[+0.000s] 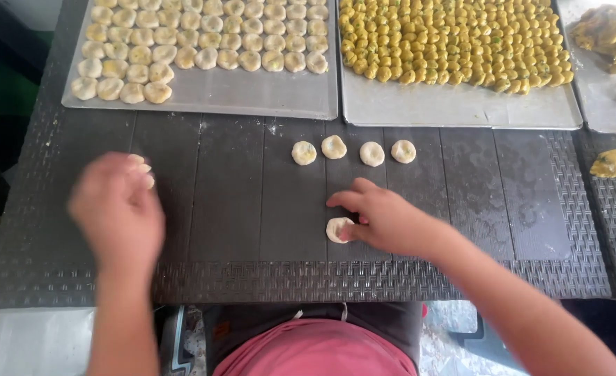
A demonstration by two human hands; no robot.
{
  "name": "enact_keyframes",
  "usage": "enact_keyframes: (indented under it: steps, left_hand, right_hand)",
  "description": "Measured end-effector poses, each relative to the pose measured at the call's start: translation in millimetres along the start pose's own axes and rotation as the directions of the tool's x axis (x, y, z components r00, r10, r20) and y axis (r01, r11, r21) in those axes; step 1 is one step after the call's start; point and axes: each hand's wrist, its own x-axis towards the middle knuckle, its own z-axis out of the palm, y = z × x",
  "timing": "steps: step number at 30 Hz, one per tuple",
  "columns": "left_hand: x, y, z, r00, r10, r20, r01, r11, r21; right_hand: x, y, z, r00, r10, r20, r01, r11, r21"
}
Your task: Filling small pieces of white dough with yellow filling and shaping them into dumplings on a production table.
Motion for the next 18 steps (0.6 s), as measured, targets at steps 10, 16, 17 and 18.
enact_keyframes:
  steps: [10, 16, 17, 18]
  left_hand:
    - [13.3, -34.5, -39.2, 0.772, -0.598, 0.216, 0.564, 0.801, 0.202]
    - [26.0, -26.1, -42.1, 0.684, -0.654, 0.323, 0.629, 0.753, 0.193]
    - [31.2, -19.5, -44.9, 0.641, -0.68, 0.356, 0.664, 0.724, 0.188]
    - [30.6, -24.9, -44.8, 0.645, -0.675, 0.357, 0.66, 0.728, 0.185]
  right_hand:
    - [-40.4, 5.9, 12.1, 0.607, -0.372, -0.703, 0.133, 0.919, -0.371]
    - [-49.6, 58.6, 6.0, 0.445, -0.243, -0.862, -0.265, 0.883, -0.386]
    - [-47.9, 63.9, 10.3, 0.692, 0.052, -0.72, -0.324, 0.914, -0.245]
    - [-48.2, 58.2, 24.0, 0.687, 0.054, -0.724, -0.327, 0.914, -0.242]
